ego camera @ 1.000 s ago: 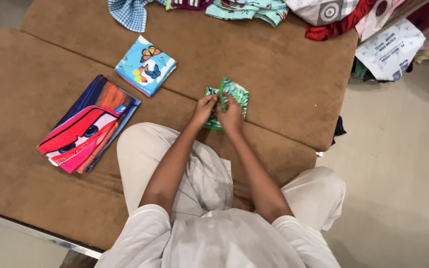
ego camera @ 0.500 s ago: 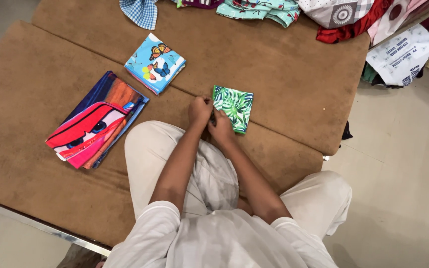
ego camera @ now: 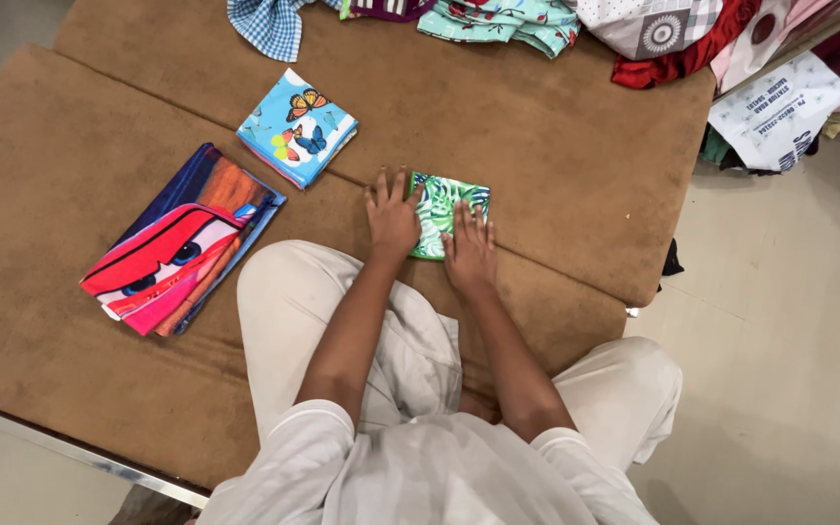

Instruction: The person folds several pieces of fabric, including a large towel with a car print and smaller patterned cloths, on a brown bench. They smooth and fold each item into neat rectangles and place them in a stack.

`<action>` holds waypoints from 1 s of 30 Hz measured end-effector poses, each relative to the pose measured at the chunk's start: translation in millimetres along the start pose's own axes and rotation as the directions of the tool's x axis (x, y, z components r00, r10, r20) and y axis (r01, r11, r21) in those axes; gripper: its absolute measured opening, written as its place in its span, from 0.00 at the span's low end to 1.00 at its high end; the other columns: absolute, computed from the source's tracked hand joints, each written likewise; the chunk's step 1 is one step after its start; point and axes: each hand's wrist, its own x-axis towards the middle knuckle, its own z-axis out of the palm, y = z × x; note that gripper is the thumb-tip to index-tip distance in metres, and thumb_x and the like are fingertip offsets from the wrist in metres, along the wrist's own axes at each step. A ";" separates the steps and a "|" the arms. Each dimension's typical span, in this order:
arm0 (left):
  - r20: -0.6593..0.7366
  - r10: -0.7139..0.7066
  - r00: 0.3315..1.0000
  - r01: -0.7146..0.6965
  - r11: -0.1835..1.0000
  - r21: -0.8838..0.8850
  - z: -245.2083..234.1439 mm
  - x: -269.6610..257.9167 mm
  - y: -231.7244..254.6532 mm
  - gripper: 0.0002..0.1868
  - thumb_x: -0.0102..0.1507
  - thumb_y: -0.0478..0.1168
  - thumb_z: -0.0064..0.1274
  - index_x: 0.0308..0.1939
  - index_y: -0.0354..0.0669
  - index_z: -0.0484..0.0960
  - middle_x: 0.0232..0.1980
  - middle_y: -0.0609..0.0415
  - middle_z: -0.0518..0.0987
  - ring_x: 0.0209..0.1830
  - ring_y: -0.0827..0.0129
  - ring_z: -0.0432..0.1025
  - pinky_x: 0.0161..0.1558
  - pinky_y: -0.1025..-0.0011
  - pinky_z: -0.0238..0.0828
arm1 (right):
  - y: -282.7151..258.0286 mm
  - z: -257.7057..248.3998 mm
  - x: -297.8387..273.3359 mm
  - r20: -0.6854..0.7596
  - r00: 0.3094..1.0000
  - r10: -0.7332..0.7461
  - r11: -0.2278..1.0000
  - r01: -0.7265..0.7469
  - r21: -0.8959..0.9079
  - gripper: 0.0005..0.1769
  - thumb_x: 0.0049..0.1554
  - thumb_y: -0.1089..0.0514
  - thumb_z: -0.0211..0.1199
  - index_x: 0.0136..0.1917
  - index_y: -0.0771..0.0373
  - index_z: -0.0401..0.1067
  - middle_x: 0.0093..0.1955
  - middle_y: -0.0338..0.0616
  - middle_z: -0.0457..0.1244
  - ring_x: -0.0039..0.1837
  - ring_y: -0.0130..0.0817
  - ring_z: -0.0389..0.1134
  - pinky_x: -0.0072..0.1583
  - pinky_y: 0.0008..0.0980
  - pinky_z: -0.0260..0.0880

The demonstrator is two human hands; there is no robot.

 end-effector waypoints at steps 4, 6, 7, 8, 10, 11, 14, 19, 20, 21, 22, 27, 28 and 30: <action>-0.078 -0.097 0.992 0.088 0.989 -0.116 -2.9 -5.5 0.8 0.23 0.61 0.43 0.56 0.61 0.49 0.80 0.72 0.50 0.68 0.73 0.49 0.57 0.67 0.45 0.55 | 17.8 4.8 -1.4 -0.220 0.968 0.118 0.986 -0.089 0.140 0.32 0.68 0.48 0.47 0.81 0.64 0.53 0.83 0.52 0.47 0.82 0.56 0.43 0.78 0.53 0.41; -0.093 -0.162 0.982 0.144 0.973 -0.183 -3.4 -7.3 2.9 0.22 0.61 0.47 0.59 0.56 0.41 0.81 0.67 0.47 0.71 0.68 0.50 0.61 0.63 0.47 0.58 | 21.8 5.6 1.8 -0.284 0.937 0.205 0.955 -0.128 0.268 0.29 0.67 0.51 0.52 0.79 0.62 0.58 0.80 0.54 0.52 0.80 0.56 0.49 0.78 0.51 0.49; -0.105 -0.185 0.977 0.163 0.968 -0.191 -4.1 -6.9 3.1 0.22 0.59 0.49 0.61 0.52 0.40 0.82 0.63 0.45 0.72 0.66 0.49 0.61 0.60 0.47 0.59 | 21.9 6.2 5.6 -0.291 0.925 0.246 0.941 -0.156 0.300 0.28 0.66 0.52 0.54 0.77 0.61 0.60 0.78 0.53 0.54 0.79 0.56 0.51 0.77 0.51 0.51; -0.115 -0.205 0.972 0.180 0.963 -0.201 -3.9 -6.9 4.4 0.23 0.57 0.51 0.63 0.47 0.38 0.83 0.60 0.44 0.72 0.64 0.48 0.62 0.58 0.46 0.59 | 22.1 6.3 6.8 -0.297 0.910 0.290 0.925 -0.187 0.331 0.27 0.65 0.53 0.55 0.76 0.61 0.61 0.76 0.52 0.56 0.78 0.55 0.53 0.76 0.51 0.53; -0.040 -0.262 0.964 0.247 0.945 -0.216 -3.8 -6.6 3.9 0.21 0.56 0.51 0.64 0.45 0.41 0.83 0.59 0.46 0.73 0.63 0.50 0.63 0.59 0.48 0.60 | 20.6 6.4 6.8 -0.283 0.893 0.350 0.905 -0.244 0.349 0.27 0.63 0.54 0.58 0.74 0.59 0.63 0.74 0.50 0.58 0.76 0.54 0.55 0.75 0.51 0.56; -0.001 -0.289 0.957 0.281 0.934 -0.221 -3.6 -6.6 3.1 0.20 0.56 0.51 0.64 0.44 0.43 0.84 0.58 0.47 0.74 0.63 0.51 0.64 0.60 0.49 0.60 | 18.4 6.5 5.3 -0.264 0.892 0.366 0.902 -0.271 0.336 0.28 0.62 0.54 0.59 0.74 0.59 0.62 0.74 0.50 0.58 0.76 0.54 0.55 0.74 0.51 0.56; 0.020 -0.297 0.955 0.290 0.913 -0.288 -3.6 -3.8 -1.1 0.08 0.59 0.46 0.60 0.39 0.49 0.86 0.56 0.50 0.75 0.63 0.53 0.66 0.61 0.53 0.63 | 9.6 2.2 3.1 -0.253 0.903 0.346 0.915 -0.265 0.305 0.32 0.63 0.51 0.57 0.77 0.60 0.58 0.77 0.52 0.54 0.77 0.55 0.52 0.74 0.52 0.52; -0.113 -0.287 0.951 0.233 0.908 -0.347 4.0 0.9 -7.3 0.09 0.61 0.44 0.59 0.43 0.48 0.83 0.54 0.50 0.76 0.62 0.54 0.67 0.61 0.50 0.63 | -13.4 -6.9 -1.5 -0.197 0.979 0.043 0.998 -0.034 0.049 0.36 0.69 0.44 0.46 0.83 0.63 0.48 0.85 0.49 0.44 0.85 0.51 0.39 0.80 0.53 0.35; -0.127 -0.281 0.951 0.226 0.915 -0.333 8.0 0.5 -7.8 0.10 0.61 0.43 0.59 0.44 0.47 0.82 0.54 0.51 0.76 0.62 0.54 0.67 0.61 0.49 0.62 | -19.0 -6.6 -1.7 -0.137 0.991 0.001 0.999 0.005 0.039 0.36 0.69 0.43 0.44 0.83 0.62 0.47 0.86 0.46 0.42 0.86 0.48 0.38 0.81 0.51 0.33; -0.133 -0.244 0.961 0.200 0.938 -0.282 12.5 1.4 -8.0 0.12 0.62 0.42 0.56 0.49 0.46 0.81 0.59 0.50 0.75 0.64 0.53 0.66 0.62 0.48 0.61 | -24.4 -5.7 -1.4 -0.076 0.996 -0.041 0.999 0.044 0.032 0.36 0.69 0.42 0.42 0.84 0.61 0.46 0.87 0.44 0.41 0.86 0.45 0.36 0.82 0.50 0.31; -0.138 -0.209 0.968 0.173 0.957 -0.231 17.9 2.6 -7.2 0.15 0.63 0.41 0.54 0.54 0.45 0.80 0.63 0.49 0.74 0.66 0.53 0.65 0.64 0.47 0.60 | -28.7 -4.4 0.4 -0.041 0.998 -0.052 0.999 0.052 0.008 0.35 0.69 0.44 0.42 0.84 0.60 0.46 0.87 0.43 0.41 0.87 0.44 0.36 0.82 0.49 0.31; -0.031 0.201 0.979 -0.202 0.979 -0.035 42.1 -2.7 -0.1 0.27 0.68 0.42 0.46 0.73 0.56 0.68 0.80 0.59 0.60 0.82 0.60 0.48 0.74 0.39 0.43 | -37.1 2.9 10.8 0.051 0.997 -0.056 0.981 0.065 -0.184 0.39 0.64 0.47 0.44 0.84 0.60 0.44 0.88 0.42 0.39 0.87 0.39 0.34 0.81 0.46 0.30; 0.046 0.166 0.985 -0.163 0.985 -0.061 44.5 -5.4 1.3 0.30 0.68 0.43 0.45 0.75 0.58 0.65 0.82 0.62 0.55 0.83 0.63 0.44 0.74 0.37 0.38 | -35.3 3.0 9.8 0.060 0.997 -0.052 0.985 0.061 -0.162 0.38 0.65 0.46 0.43 0.84 0.59 0.44 0.87 0.41 0.39 0.87 0.39 0.35 0.81 0.46 0.30; 0.129 0.143 0.981 -0.130 0.986 -0.104 45.7 -9.2 3.4 0.33 0.68 0.45 0.43 0.79 0.60 0.59 0.84 0.64 0.49 0.84 0.64 0.38 0.75 0.36 0.33 | -28.0 0.2 5.6 0.077 0.996 -0.044 0.991 0.053 -0.119 0.37 0.67 0.43 0.41 0.84 0.57 0.44 0.87 0.40 0.39 0.86 0.38 0.35 0.82 0.47 0.30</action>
